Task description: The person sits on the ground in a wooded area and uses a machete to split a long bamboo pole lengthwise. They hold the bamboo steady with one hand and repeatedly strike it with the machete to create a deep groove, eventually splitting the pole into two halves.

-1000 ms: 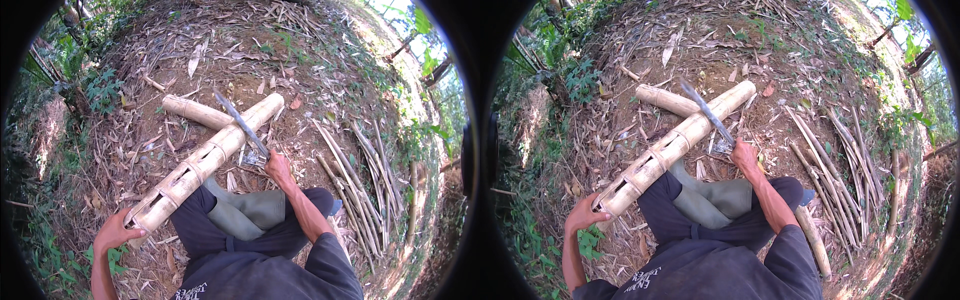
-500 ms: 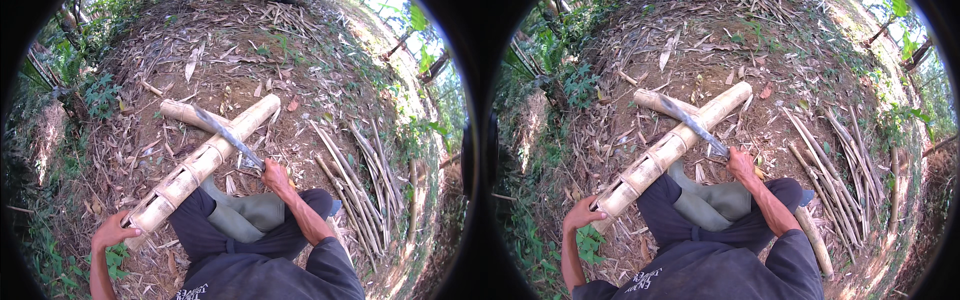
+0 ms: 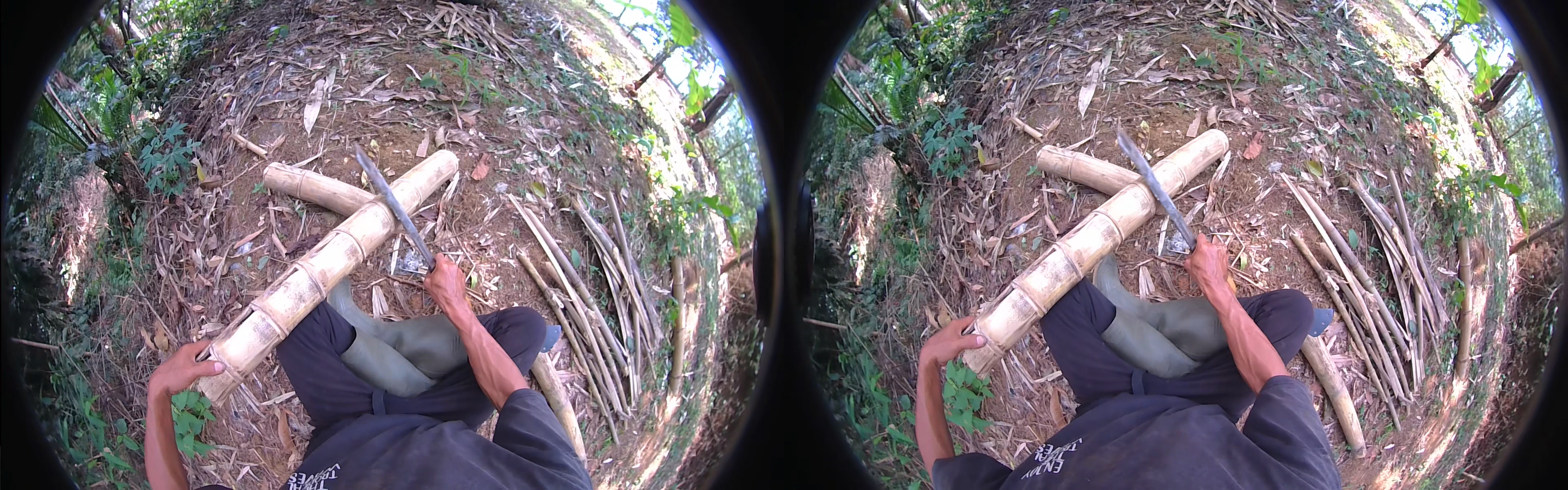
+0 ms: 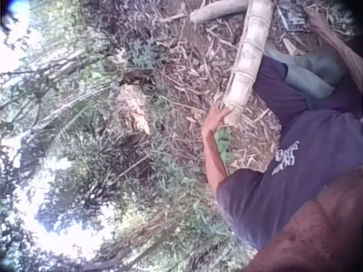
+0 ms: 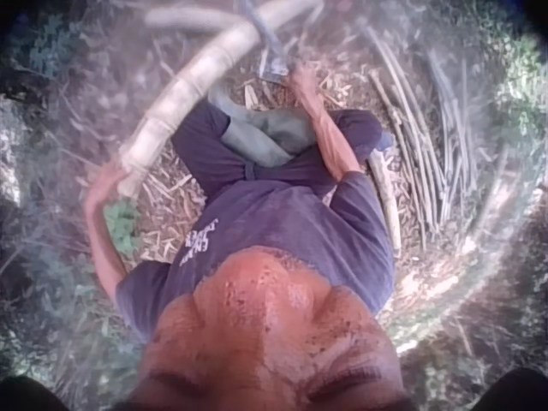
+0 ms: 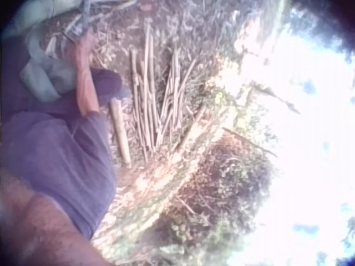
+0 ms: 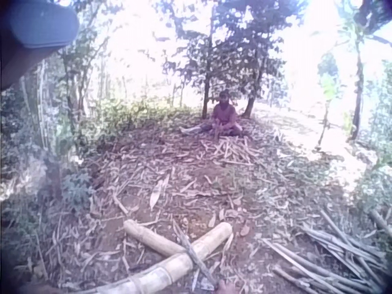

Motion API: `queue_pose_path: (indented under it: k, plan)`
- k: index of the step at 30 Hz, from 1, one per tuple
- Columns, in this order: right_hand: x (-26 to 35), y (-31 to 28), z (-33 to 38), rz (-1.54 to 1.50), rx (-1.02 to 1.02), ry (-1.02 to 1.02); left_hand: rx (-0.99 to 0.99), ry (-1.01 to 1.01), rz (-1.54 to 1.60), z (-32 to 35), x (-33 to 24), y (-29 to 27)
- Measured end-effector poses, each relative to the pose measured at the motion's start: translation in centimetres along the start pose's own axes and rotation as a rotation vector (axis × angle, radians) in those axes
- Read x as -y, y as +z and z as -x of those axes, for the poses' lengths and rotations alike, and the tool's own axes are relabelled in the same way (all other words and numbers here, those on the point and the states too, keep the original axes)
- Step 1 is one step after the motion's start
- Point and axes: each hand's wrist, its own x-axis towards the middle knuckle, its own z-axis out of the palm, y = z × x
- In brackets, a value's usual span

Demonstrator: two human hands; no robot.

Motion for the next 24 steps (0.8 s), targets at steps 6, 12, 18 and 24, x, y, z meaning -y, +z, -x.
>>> queue_pose_path:
  k: [6, 12, 18, 24]
  plan:
    - [3.3, -1.6, 2.9, -0.009, 0.089, -0.165, 0.038, -0.029, 0.120, -0.2, 1.9, -0.3]
    - [2.9, -0.9, 1.4, -0.045, 0.020, -0.026, 0.083, -0.023, 0.094, -1.2, 2.4, -0.5]
    - [2.4, -1.9, 1.4, 0.036, -0.008, -0.084, 0.062, -0.044, 0.065, -0.6, 1.8, -0.3]
    - [0.4, -1.1, 1.0, -0.003, 0.039, -0.054, 0.071, -0.055, 0.134, -1.1, 2.6, -0.5]
